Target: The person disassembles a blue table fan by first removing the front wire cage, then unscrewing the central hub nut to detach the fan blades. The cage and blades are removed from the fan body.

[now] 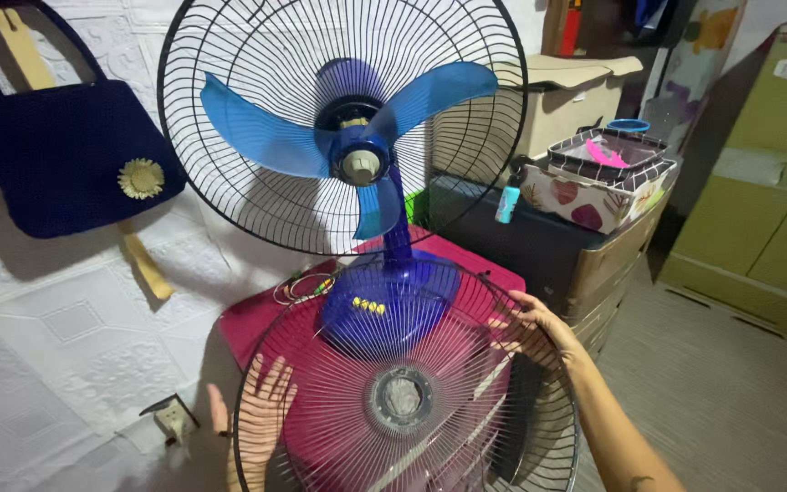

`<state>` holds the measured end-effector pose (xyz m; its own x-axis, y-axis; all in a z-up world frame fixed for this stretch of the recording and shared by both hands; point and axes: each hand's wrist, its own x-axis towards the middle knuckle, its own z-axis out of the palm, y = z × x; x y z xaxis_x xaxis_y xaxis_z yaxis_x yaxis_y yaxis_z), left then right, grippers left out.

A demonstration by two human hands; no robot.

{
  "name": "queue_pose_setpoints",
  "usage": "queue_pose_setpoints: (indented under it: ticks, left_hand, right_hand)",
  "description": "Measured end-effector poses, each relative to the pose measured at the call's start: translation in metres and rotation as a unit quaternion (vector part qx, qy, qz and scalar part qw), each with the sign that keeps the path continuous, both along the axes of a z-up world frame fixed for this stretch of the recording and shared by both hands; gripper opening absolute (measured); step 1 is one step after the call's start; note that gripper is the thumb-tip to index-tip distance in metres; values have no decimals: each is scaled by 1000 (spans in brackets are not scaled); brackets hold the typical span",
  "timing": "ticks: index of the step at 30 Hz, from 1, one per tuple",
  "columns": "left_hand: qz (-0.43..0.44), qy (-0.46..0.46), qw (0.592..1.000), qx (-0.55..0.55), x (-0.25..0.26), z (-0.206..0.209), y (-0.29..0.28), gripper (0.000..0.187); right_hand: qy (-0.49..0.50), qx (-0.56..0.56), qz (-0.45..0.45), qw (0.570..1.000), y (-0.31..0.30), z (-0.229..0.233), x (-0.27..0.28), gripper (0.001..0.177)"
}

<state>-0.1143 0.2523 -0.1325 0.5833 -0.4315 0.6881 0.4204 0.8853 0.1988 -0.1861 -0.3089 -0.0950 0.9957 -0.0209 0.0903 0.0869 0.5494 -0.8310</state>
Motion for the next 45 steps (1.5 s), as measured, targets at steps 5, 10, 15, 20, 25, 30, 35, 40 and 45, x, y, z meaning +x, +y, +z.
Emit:
queue_pose_setpoints:
  ticks: [5,10,15,20,25,30,35,40,45]
  left_hand:
    - [252,233,920,187,-29,-1,-3,86]
    - [263,169,918,243,-19,-11,-2,66]
    - [270,160,923,224,-12,-37,5,60]
    - [254,214,923,194,1,-46,5,50]
    - [236,157,940,190,5,-52,11,52]
    - [249,147,940,184,11,-64,10,50]
    - [170,118,971,120,23,-72,14,53]
    - [313,79,934,155,-14,-68,0,66]
    - [242,185,947,101,-90,-29,-6,86]
  right_hand:
    - [16,-40,-9,999,1,9,5,66]
    - [72,-96,-47,992,2,22,-6,67]
    - [70,-85,-48,993,12,35,-24,64]
    - [44,-138,-37,989,8,49,-20,59]
    - [47,-157,-59,985,11,50,-33,56]
    - [51,-216,-83,971,11,48,-36,57]
    - [7,-371,-114,921,3,49,-35,41]
    - [70,-304,-168,935,16,42,-64,35]
    - [62,-261,-190,944,34,40,-87,34]
